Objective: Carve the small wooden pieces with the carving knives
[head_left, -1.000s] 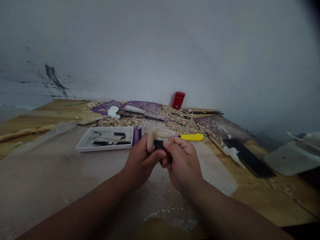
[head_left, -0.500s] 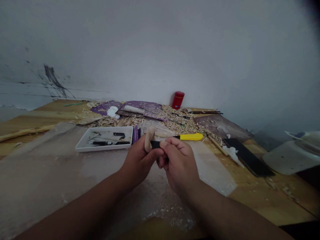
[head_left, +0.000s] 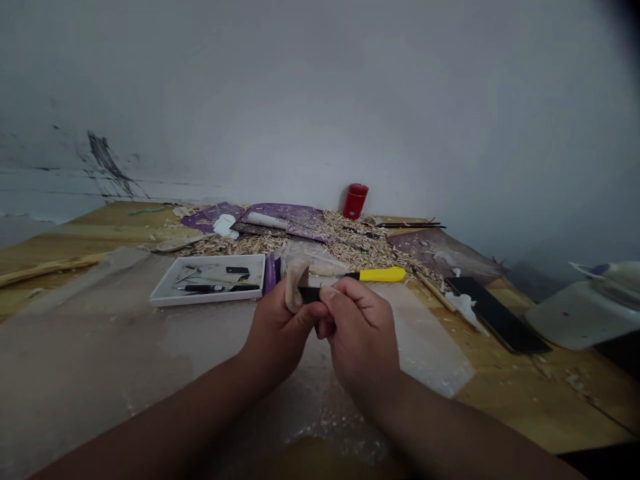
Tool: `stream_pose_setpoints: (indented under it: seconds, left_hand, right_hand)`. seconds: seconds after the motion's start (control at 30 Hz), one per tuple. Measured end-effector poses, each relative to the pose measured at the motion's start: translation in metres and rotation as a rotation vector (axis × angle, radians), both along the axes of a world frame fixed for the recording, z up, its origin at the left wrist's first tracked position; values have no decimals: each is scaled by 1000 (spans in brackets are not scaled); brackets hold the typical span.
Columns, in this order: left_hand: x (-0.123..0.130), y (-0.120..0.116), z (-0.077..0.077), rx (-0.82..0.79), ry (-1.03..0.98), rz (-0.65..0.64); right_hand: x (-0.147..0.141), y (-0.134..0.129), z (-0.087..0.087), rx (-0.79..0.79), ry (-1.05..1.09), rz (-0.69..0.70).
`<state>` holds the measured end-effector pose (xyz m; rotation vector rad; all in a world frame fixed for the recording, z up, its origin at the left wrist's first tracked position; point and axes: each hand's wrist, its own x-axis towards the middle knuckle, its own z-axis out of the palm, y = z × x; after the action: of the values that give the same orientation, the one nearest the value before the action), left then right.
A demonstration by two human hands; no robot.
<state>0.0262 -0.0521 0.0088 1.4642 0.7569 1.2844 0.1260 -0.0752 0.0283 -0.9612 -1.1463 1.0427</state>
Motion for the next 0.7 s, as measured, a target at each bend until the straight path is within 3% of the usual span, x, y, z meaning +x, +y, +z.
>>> stream_pose_setpoints:
  seconds: [0.7]
  left_hand:
    - [5,-9,8,-96,-3,30]
  right_hand:
    - [1,-3,3,70,-141,-98]
